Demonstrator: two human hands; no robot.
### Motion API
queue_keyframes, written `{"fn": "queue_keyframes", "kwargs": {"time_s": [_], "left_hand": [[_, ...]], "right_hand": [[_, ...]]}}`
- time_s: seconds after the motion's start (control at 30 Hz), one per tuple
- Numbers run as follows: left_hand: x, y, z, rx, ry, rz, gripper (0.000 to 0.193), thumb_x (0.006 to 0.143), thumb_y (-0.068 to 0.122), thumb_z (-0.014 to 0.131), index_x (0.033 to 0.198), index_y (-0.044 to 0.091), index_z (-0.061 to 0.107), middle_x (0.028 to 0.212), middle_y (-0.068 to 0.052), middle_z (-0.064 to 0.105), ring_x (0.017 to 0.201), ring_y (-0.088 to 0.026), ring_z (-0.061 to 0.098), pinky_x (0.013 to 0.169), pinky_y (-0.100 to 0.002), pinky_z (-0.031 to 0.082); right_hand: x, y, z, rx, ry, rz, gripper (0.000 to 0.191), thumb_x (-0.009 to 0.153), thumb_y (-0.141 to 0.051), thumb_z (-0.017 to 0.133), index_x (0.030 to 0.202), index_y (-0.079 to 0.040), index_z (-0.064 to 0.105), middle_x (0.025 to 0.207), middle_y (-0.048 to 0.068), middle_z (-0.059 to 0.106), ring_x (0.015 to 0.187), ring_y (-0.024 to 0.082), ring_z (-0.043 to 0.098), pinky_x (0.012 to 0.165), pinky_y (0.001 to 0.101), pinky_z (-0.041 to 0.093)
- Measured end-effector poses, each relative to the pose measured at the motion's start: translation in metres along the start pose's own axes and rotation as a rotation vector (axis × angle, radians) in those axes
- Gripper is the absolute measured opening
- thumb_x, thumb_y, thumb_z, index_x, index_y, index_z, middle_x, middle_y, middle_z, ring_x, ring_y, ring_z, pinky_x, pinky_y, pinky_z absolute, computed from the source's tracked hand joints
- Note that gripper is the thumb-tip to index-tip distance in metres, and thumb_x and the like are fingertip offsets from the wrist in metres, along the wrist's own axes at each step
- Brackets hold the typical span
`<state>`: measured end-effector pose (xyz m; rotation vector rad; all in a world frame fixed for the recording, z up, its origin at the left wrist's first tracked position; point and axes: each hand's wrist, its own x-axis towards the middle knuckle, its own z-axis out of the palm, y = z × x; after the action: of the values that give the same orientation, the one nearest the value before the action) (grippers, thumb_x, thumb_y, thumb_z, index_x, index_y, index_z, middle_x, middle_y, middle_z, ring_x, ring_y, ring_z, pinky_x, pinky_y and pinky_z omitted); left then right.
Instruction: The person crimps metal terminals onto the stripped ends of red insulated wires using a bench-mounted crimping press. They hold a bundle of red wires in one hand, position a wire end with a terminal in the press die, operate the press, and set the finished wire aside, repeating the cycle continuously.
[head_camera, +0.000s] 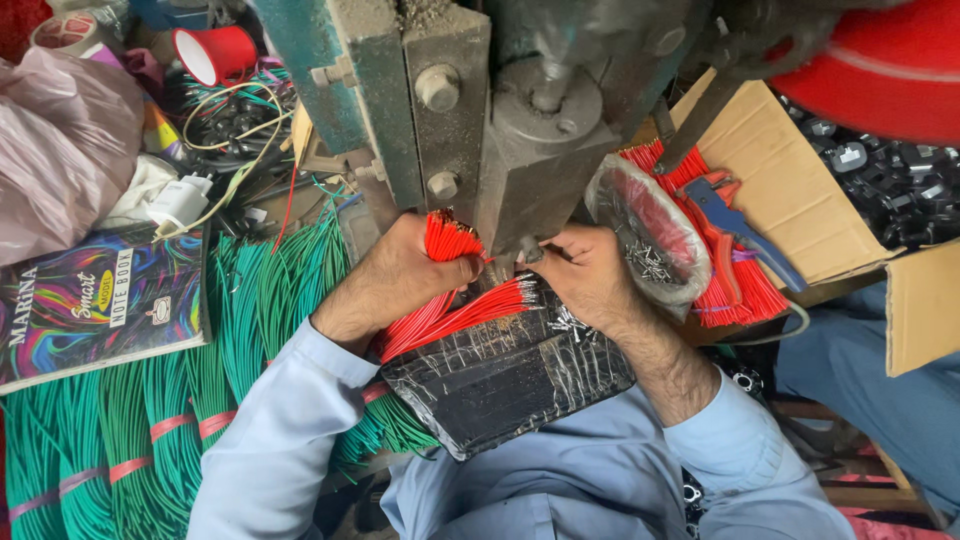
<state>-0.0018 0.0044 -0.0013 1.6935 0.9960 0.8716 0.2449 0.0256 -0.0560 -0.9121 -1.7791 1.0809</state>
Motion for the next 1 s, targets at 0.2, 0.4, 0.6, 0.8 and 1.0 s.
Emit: {"fn": "queue_keyframes", "kwargs": {"time_s": [0.2, 0.4, 0.6, 0.8, 1.0], "left_hand": [[0.0, 0.002, -0.001, 0.002, -0.018, 0.029, 0.011, 0.084, 0.002, 0.069, 0.094, 0.0, 0.072, 0.079, -0.004, 0.072, 0.076, -0.01, 0.067, 0.069, -0.028, 0.056], [-0.001, 0.003, 0.001, 0.092, -0.072, 0.149, 0.01, 0.087, 0.004, 0.073, 0.095, 0.0, 0.072, 0.082, -0.003, 0.072, 0.078, -0.01, 0.067, 0.072, -0.028, 0.057], [-0.003, 0.004, 0.001, -0.049, -0.043, 0.058, 0.01, 0.087, 0.004, 0.069, 0.096, 0.0, 0.072, 0.082, -0.003, 0.072, 0.078, -0.01, 0.065, 0.071, -0.028, 0.056], [-0.001, 0.006, 0.002, 0.034, -0.016, 0.073, 0.01, 0.086, 0.004, 0.07, 0.095, 0.0, 0.073, 0.082, -0.003, 0.073, 0.079, -0.009, 0.065, 0.073, -0.027, 0.056], [-0.001, 0.005, 0.002, 0.049, -0.016, 0.066, 0.01, 0.086, 0.006, 0.071, 0.094, 0.001, 0.073, 0.079, -0.003, 0.072, 0.075, -0.009, 0.064, 0.07, -0.027, 0.055]], "right_hand": [[-0.01, -0.012, 0.003, 0.003, 0.023, 0.095, 0.014, 0.095, -0.005, 0.072, 0.108, -0.001, 0.076, 0.095, 0.003, 0.077, 0.088, 0.008, 0.068, 0.077, 0.0248, 0.056], [-0.036, -0.039, -0.037, -0.348, -0.115, -0.095, 0.015, 0.094, -0.009, 0.07, 0.106, -0.003, 0.075, 0.1, 0.006, 0.076, 0.093, 0.015, 0.075, 0.082, 0.027, 0.059], [-0.044, -0.038, -0.04, -0.604, -0.215, -0.05, 0.018, 0.082, -0.019, 0.078, 0.096, -0.008, 0.081, 0.097, 0.006, 0.068, 0.095, 0.021, 0.069, 0.083, 0.0345, 0.054], [-0.044, -0.032, -0.039, -0.5, -0.186, 0.014, 0.014, 0.085, -0.016, 0.076, 0.094, -0.005, 0.076, 0.093, 0.006, 0.07, 0.091, 0.021, 0.071, 0.082, 0.0338, 0.056], [-0.046, -0.019, -0.045, -0.401, -0.067, 0.213, 0.009, 0.095, -0.01, 0.065, 0.102, -0.005, 0.07, 0.094, 0.003, 0.075, 0.091, 0.013, 0.074, 0.078, 0.0294, 0.056]]}}
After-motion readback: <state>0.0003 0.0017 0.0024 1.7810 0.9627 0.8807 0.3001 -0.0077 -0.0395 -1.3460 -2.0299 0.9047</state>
